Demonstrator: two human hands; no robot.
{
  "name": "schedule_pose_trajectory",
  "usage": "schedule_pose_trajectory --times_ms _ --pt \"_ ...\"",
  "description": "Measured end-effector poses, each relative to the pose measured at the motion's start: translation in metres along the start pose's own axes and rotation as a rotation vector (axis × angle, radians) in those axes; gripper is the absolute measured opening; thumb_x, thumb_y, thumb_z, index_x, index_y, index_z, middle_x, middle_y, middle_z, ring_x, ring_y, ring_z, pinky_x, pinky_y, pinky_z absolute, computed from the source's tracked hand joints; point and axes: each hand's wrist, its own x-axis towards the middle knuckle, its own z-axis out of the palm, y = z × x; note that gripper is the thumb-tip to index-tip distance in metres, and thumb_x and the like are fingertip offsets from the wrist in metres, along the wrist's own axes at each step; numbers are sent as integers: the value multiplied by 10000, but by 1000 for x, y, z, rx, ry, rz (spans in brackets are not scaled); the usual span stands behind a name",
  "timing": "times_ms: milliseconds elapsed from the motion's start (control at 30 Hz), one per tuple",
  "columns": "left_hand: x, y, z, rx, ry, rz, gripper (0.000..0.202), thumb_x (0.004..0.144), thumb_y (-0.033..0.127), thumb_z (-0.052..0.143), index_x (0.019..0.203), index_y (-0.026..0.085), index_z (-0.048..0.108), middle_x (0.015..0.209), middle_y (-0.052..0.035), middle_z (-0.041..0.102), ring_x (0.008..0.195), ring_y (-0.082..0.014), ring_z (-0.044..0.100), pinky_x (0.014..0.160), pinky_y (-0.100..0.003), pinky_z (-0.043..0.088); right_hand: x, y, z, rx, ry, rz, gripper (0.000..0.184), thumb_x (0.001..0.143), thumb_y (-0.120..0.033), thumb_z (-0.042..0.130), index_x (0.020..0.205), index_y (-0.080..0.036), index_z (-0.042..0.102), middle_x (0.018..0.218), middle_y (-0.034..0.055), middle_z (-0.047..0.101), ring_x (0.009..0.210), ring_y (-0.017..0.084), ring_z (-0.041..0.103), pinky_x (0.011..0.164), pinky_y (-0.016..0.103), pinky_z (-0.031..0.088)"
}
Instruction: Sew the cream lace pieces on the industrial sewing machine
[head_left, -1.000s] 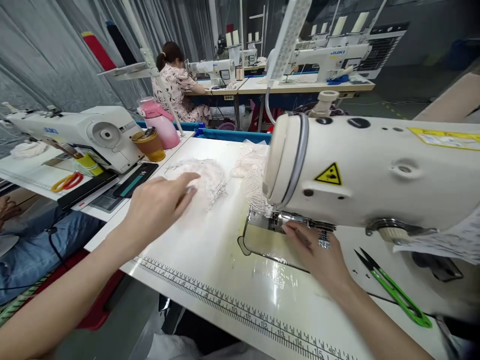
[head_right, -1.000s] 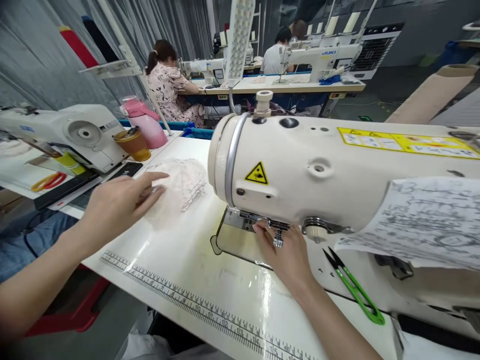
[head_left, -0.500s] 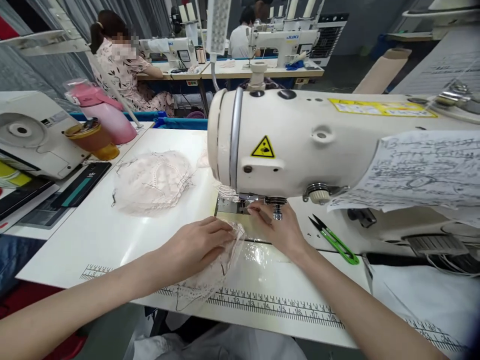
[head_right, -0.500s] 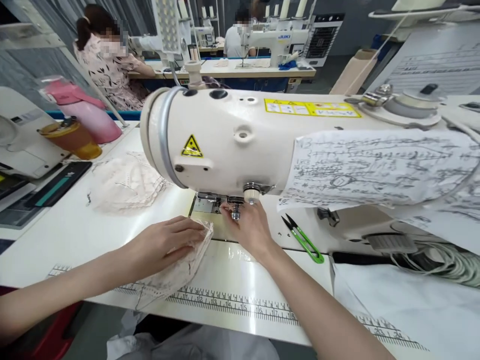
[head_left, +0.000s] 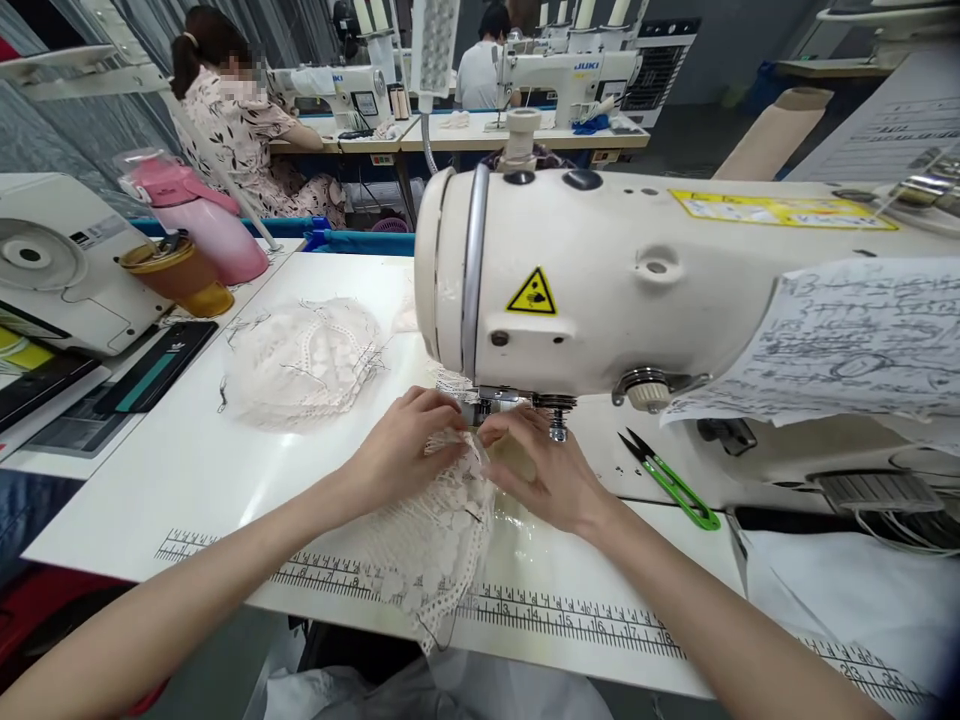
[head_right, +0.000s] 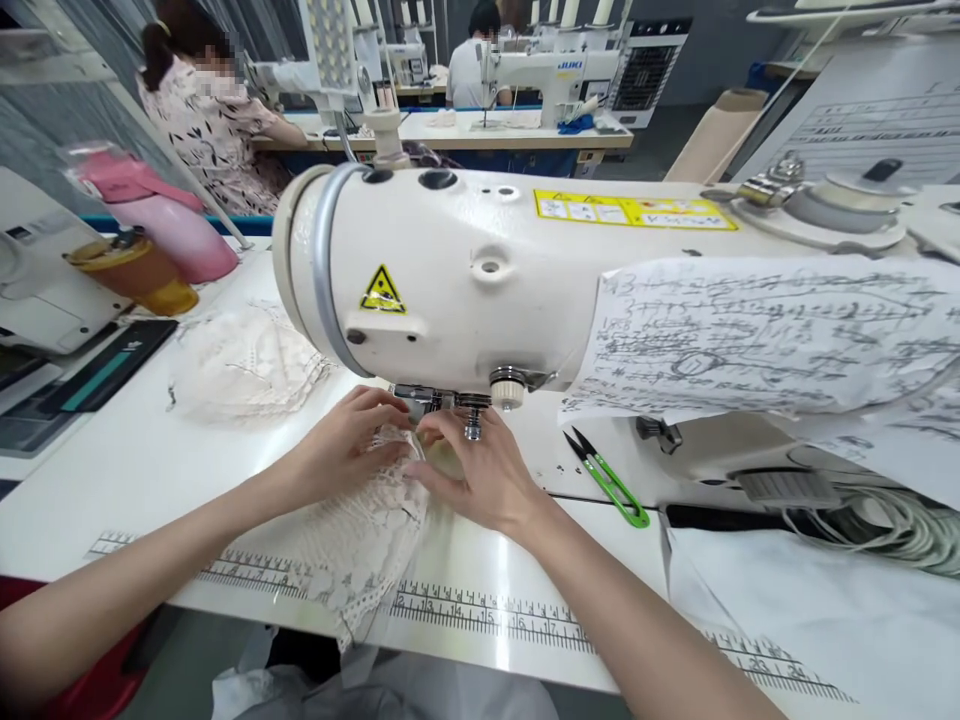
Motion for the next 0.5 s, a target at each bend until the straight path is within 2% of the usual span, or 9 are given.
schedule_pose_trajectory --times_ms 100,200,300,400,500 --pt "4 5 1 -235 -81 -74 102 924 281 523 901 216 598 900 -7 656 813 -165 604 661 -282 485 0 -5 0 58 -3 67 315 863 -497 579 1040 -256 479 954 9 679 885 201 627 762 338 446" --pt "6 9 2 -305 -114 -157 123 942 299 491 912 221 582 750 31 634 593 -121 546 523 -234 397 0 -6 2 94 46 159 146 881 -337 554 975 -266 469 851 -20 666 797 173 633 748 324 454" --pt "11 7 2 -247 -98 -203 138 921 330 532 874 225 608 680 43 613 555 -117 531 494 -222 357 1 -4 4 90 89 171 95 872 -240 536 942 -264 476 730 -55 647 737 153 632 726 303 452" --pt "19 0 1 -185 -132 -194 159 912 333 535 852 218 626 653 37 611 554 -123 552 476 -217 360 2 1 6 -2 52 155 121 858 -197 552 955 -260 515 635 -83 628 670 142 620 687 287 441" --pt "26 -7 2 -92 -134 -146 150 927 308 507 892 215 619 696 28 644 572 -129 586 479 -217 386 0 7 8 -212 42 91 150 872 -182 530 988 -257 590 737 -47 682 704 153 631 624 283 413"
